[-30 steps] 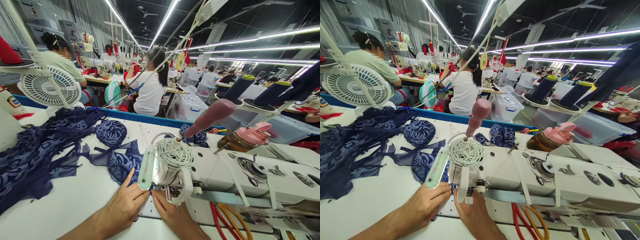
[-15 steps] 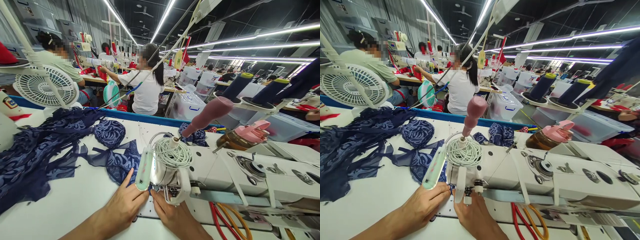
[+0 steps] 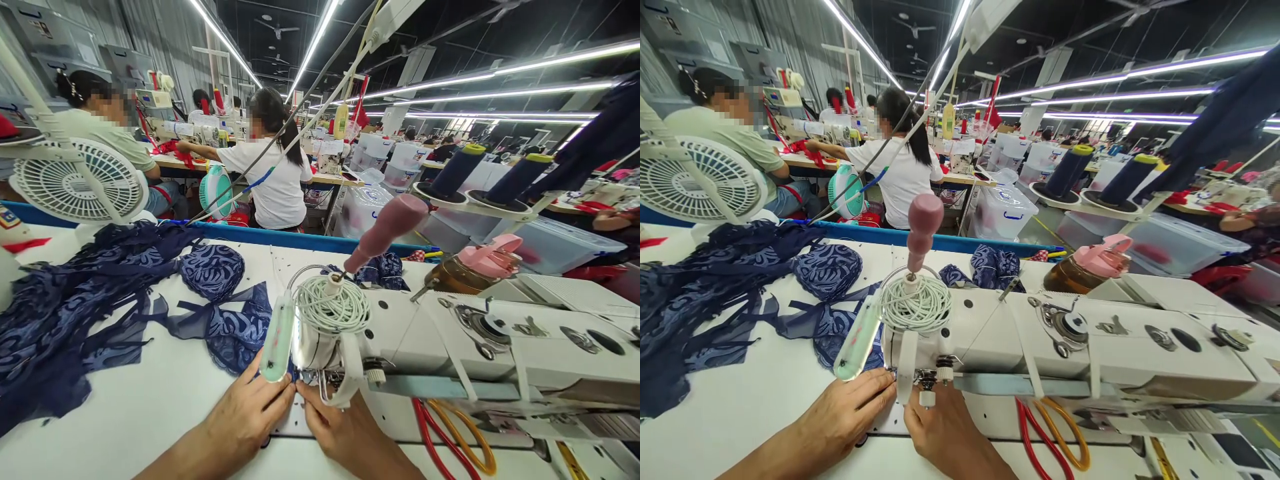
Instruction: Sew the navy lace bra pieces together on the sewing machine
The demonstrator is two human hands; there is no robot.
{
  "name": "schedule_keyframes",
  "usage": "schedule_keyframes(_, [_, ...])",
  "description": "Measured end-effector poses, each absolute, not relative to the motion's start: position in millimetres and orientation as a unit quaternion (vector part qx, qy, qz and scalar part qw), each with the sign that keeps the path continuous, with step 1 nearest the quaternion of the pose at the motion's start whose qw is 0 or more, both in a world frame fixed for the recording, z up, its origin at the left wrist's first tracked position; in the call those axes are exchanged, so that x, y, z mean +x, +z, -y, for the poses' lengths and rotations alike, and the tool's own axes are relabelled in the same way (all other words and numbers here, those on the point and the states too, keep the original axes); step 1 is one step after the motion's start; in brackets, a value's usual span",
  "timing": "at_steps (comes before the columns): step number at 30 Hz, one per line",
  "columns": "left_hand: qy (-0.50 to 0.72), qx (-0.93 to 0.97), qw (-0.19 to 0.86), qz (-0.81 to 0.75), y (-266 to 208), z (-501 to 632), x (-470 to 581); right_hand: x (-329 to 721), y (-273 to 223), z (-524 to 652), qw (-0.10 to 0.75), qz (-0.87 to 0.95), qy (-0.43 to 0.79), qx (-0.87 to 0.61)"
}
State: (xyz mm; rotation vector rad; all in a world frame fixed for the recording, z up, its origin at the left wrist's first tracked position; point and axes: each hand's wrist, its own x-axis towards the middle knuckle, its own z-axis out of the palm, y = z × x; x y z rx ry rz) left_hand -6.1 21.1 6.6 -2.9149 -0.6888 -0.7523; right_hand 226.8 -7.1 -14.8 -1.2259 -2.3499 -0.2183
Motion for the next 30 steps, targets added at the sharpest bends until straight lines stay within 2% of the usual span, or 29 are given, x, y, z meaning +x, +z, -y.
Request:
schedule_keyframes(7, [-0.246,-0.942,-0.04,0.224,12.2,-24.7,-9.7,222.2,-12.1,7.1,0.254,0.836,-0.061,-0.482])
schedule_keyframes(12, [-0.239,-0.942,-0.064,0.227,15.6,-24.6,-10.9,220.3,-27.0,5.8,0.241,0.842,-0.112,-0.47])
schedule_keyframes(15, [-0.239,-0.943,-0.07,0.222,12.4,-24.6,-11.3,218.4,-44.5,3.9,0.232,0.845,-0.155,-0.455])
schedule_keyframes(21, [-0.255,-0.937,-0.072,0.228,11.7,-24.7,-11.2,213.8,-72.4,0.0,0.274,0.799,-0.188,-0.502])
schedule_keyframes(30, [-0.213,-0.947,-0.058,0.233,9.7,-23.4,-14.0,219.3,-70.4,5.9,0.279,0.82,-0.18,-0.465])
